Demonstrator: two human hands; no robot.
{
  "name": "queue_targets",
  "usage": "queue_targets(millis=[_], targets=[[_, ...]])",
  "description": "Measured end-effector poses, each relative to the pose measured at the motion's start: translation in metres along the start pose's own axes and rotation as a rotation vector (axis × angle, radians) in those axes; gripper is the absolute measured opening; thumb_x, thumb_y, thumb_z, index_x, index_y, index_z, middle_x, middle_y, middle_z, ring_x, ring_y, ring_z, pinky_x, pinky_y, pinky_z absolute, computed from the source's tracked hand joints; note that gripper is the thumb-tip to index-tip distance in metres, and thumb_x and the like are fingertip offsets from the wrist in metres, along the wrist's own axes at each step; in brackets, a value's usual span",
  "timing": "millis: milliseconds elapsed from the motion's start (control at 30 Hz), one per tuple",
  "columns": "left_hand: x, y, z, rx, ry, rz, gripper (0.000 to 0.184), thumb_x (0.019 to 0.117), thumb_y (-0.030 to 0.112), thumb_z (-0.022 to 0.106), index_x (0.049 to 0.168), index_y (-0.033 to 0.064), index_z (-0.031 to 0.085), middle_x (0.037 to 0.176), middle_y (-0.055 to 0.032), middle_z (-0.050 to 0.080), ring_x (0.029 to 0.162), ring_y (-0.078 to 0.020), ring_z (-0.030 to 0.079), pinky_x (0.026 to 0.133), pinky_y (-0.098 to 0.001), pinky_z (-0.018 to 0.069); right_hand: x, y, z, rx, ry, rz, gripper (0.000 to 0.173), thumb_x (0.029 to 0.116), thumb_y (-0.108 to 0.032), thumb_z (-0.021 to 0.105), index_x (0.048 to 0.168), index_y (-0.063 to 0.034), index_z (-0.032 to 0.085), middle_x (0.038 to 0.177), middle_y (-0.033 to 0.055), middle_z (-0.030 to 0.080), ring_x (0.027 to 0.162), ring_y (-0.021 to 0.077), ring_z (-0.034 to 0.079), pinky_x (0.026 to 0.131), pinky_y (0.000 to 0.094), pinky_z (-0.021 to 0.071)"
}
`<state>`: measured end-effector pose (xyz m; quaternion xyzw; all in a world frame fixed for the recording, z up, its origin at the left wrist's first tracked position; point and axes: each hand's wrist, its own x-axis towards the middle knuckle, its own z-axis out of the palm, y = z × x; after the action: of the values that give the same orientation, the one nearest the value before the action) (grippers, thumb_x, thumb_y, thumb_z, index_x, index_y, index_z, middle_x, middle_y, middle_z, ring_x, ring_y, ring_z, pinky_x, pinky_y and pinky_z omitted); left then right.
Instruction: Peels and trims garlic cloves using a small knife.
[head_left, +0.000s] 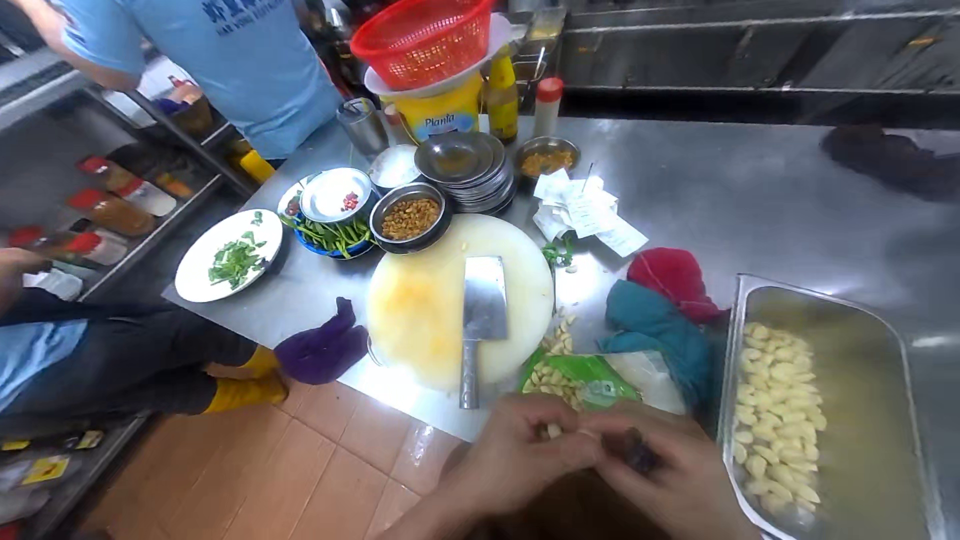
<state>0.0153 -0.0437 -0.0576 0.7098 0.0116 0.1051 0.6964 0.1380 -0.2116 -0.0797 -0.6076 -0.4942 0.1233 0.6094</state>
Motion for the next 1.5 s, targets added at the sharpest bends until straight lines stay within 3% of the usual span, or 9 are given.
queue_targets(millis=[233, 333, 400, 500, 600, 733, 900, 967, 1500], targets=[[0.001, -0.012, 0.029, -0.217, -0.124, -0.309, 0.034, 0.1056, 0.03, 0.055, 0.089, 0.0033, 0.07, 0.067, 0.0066, 0.058, 0.055, 0.0021, 0.05, 0.052, -0.0165, 0.0429, -0.041, -0.003, -0.02, -0.114, 0.033, 0.126, 0.021, 0.0939, -0.033, 0.075, 0.104, -0.0147, 0.07, 0.082, -0.0056, 0.069, 0.069, -0.0037, 0.061, 0.062, 0.0133, 0.0524], [-0.003, -0.013, 0.033, -0.555, -0.001, -0.69, 0.057, 0.1127, 0.04, 0.022, 0.118, 0.0049, 0.066, 0.09, 0.0005, 0.068, 0.064, -0.0043, 0.059, 0.055, -0.0191, 0.0489, -0.06, -0.011, -0.05, -0.298, 0.189, 0.243, 0.022, 0.0979, -0.032, 0.068, 0.103, -0.0111, 0.069, 0.077, -0.0062, 0.067, 0.063, -0.0045, 0.059, 0.055, 0.0157, 0.0524], [-0.009, -0.015, 0.029, -0.771, 0.169, -0.784, 0.049, 0.1128, 0.034, 0.024, 0.122, 0.0062, 0.063, 0.098, -0.0053, 0.069, 0.073, -0.0101, 0.064, 0.058, -0.0219, 0.0517, -0.072, -0.007, -0.088, -0.509, 0.273, 0.358, 0.029, 0.0976, -0.026, 0.068, 0.096, 0.003, 0.068, 0.073, 0.0012, 0.065, 0.061, -0.0019, 0.057, 0.055, 0.0181, 0.05], [-0.024, -0.018, 0.023, -0.921, 0.322, -0.739, 0.036, 0.1088, 0.019, 0.031, 0.121, 0.0054, 0.062, 0.104, -0.0097, 0.07, 0.082, -0.0146, 0.068, 0.064, -0.0246, 0.0554, -0.085, 0.006, -0.137, -0.846, 0.125, 0.71, 0.053, 0.0979, -0.041, 0.067, 0.096, 0.0125, 0.068, 0.076, 0.022, 0.066, 0.065, 0.027, 0.062, 0.064, 0.0467, 0.0522], [-0.032, -0.021, 0.023, -0.916, 0.37, -0.65, 0.034, 0.0984, 0.002, 0.037, 0.123, 0.0023, 0.061, 0.112, -0.0116, 0.07, 0.091, -0.0158, 0.07, 0.071, -0.0257, 0.0581, -0.067, 0.008, -0.163, -0.918, -0.22, 1.027, 0.076, 0.0899, -0.058, 0.07, 0.112, 0.0142, 0.065, 0.099, 0.0364, 0.066, 0.095, 0.0533, 0.065, 0.086, 0.072, 0.047], [-0.032, -0.008, 0.028, -0.734, 0.427, -0.546, 0.033, 0.0966, 0.001, 0.046, 0.125, 0.001, 0.061, 0.111, -0.0105, 0.071, 0.089, -0.0144, 0.07, 0.069, -0.0254, 0.0577, -0.015, -0.021, -0.119, -0.781, -0.192, 0.616, 0.068, 0.0893, -0.051, 0.075, 0.112, 0.0123, 0.063, 0.085, 0.0267, 0.066, 0.071, 0.0393, 0.064, 0.066, 0.0598, 0.0518], [-0.04, 0.007, 0.032, -0.448, 0.399, -0.332, 0.029, 0.1012, 0.007, 0.051, 0.127, -0.0008, 0.06, 0.108, -0.0085, 0.073, 0.071, -0.0096, 0.066, 0.055, -0.0224, 0.0523, 0.027, -0.009, -0.03, -0.404, -0.36, 0.395, 0.05, 0.0988, -0.052, 0.058, 0.121, -0.008, 0.064, 0.091, 0.0048, 0.071, 0.074, 0.0171, 0.069, 0.064, 0.0417, 0.06], [-0.044, 0.014, 0.033, -0.359, 0.448, -0.26, 0.026, 0.1018, 0.009, 0.051, 0.124, -0.0017, 0.06, 0.103, -0.0075, 0.072, 0.066, -0.0075, 0.063, 0.052, -0.0211, 0.0499, 0.028, -0.013, -0.01, -0.266, -0.367, 0.327, 0.045, 0.1009, -0.054, 0.055, 0.11, -0.0118, 0.066, 0.082, -0.0023, 0.066, 0.068, 0.0074, 0.063, 0.058, 0.0293, 0.0555], [-0.023, 0.015, 0.03, 0.295, 0.343, 0.138, 0.038, 0.1118, 0.024, 0.039, 0.114, -0.0056, 0.063, 0.079, -0.0058, 0.065, 0.065, -0.0054, 0.06, 0.061, -0.0215, 0.054, 0.017, -0.011, 0.012, -0.337, -0.143, 0.006, 0.051, 0.1094, -0.05, 0.037, 0.094, -0.0067, 0.058, 0.068, 0.0022, 0.055, 0.059, 0.0046, 0.055, 0.053, 0.0181, 0.0475]])
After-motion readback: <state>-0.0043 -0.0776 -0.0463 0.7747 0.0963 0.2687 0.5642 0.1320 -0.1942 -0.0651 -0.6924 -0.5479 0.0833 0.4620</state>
